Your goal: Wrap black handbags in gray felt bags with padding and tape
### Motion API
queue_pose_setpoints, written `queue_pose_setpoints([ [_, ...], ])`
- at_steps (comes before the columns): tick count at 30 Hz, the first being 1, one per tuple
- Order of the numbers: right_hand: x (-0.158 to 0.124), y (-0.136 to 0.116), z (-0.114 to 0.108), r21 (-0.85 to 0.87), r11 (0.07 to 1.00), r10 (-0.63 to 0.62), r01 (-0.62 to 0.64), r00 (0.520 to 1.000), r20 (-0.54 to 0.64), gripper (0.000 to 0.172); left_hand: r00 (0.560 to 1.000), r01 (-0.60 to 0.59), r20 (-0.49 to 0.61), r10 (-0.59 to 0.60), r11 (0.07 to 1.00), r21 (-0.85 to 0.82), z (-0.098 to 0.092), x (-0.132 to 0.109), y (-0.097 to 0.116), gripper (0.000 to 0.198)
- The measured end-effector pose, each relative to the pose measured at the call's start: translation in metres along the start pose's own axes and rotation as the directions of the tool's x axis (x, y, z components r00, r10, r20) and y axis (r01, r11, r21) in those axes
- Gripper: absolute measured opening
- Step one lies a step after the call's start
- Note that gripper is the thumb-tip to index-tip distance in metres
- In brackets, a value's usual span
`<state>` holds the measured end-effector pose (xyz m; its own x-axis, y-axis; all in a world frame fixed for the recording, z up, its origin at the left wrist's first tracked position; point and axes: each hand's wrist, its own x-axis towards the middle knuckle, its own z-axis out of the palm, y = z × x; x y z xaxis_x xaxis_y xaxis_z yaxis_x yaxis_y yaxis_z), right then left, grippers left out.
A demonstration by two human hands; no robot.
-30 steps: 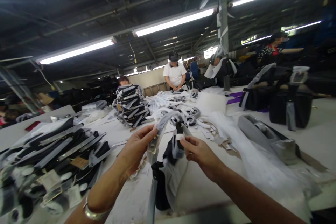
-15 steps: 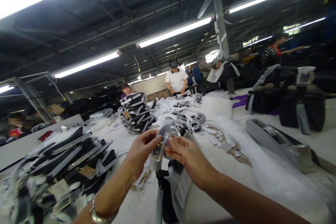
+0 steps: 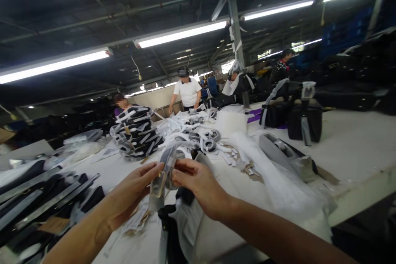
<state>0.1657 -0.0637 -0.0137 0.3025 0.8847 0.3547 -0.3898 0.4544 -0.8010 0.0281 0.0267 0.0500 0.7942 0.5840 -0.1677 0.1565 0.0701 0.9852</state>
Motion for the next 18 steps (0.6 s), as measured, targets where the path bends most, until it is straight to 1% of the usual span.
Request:
queue_pose_setpoints([
  [1, 0.002, 0.001, -0.009, -0.117, 0.993, -0.025, 0.026, 1.0, 0.012, 0.037, 1.0, -0.011, -0.02, 0.011, 1.0, -0.006, 0.001, 0.0, -0.002, 0.042],
  [2, 0.005, 0.001, -0.021, -0.278, 0.959, -0.046, 0.049, 0.999, 0.017, 0.036, 0.999, -0.022, -0.049, 0.022, 1.0, -0.01, 0.002, 0.0, -0.004, 0.042],
  [3, 0.009, 0.002, -0.037, -0.46, 0.886, -0.061, 0.06, 0.998, 0.012, 0.036, 0.996, -0.033, -0.081, 0.032, 0.999, -0.014, 0.003, 0.0, -0.007, 0.042],
  [4, 0.013, 0.003, -0.055, -0.628, 0.776, -0.075, 0.056, 0.997, -0.004, 0.036, 0.992, -0.046, -0.118, 0.043, 0.999, -0.021, 0.003, 0.001, -0.009, 0.042],
  [5, 0.017, 0.003, -0.077, -0.794, 0.607, -0.088, 0.027, 0.996, -0.034, 0.036, 0.987, -0.053, -0.151, 0.048, 0.998, -0.031, 0.004, 0.001, -0.012, 0.042],
  [6, 0.022, 0.003, -0.1, -0.87, 0.493, -0.098, -0.025, 0.992, -0.084, 0.035, 0.982, -0.062, -0.181, 0.053, 0.997, -0.044, 0.003, 0.003, -0.014, 0.042],
  [9, 0.037, 0.006, -0.167, -0.952, 0.26, -0.075, -0.163, 0.979, -0.188, 0.024, 0.969, -0.106, -0.231, 0.087, 0.992, -0.071, 0.002, 0.007, -0.021, 0.04],
  [11, 0.047, 0.012, -0.202, -0.96, 0.089, -0.035, -0.266, 0.962, -0.27, 0.019, 0.969, -0.127, -0.223, 0.105, 0.988, -0.084, 0.002, 0.011, -0.025, 0.038],
  [12, 0.052, 0.017, -0.214, -0.95, 0.007, -0.018, -0.311, 0.95, -0.311, 0.02, 0.97, -0.132, -0.215, 0.111, 0.987, -0.086, 0.003, 0.012, -0.026, 0.038],
  [13, 0.057, 0.022, -0.224, -0.935, -0.07, -0.002, -0.349, 0.937, -0.35, 0.024, 0.972, -0.133, -0.207, 0.113, 0.988, -0.084, 0.004, 0.013, -0.026, 0.039],
  [15, 0.065, 0.035, -0.236, -0.893, -0.203, 0.025, -0.401, 0.91, -0.414, 0.031, 0.972, -0.13, -0.204, 0.113, 0.989, -0.071, 0.007, 0.014, -0.025, 0.041],
  [18, 0.073, 0.05, -0.244, -0.841, -0.346, 0.054, -0.417, 0.886, -0.461, 0.032, 0.969, -0.135, -0.215, 0.119, 0.989, -0.061, 0.008, 0.014, -0.023, 0.043],
])
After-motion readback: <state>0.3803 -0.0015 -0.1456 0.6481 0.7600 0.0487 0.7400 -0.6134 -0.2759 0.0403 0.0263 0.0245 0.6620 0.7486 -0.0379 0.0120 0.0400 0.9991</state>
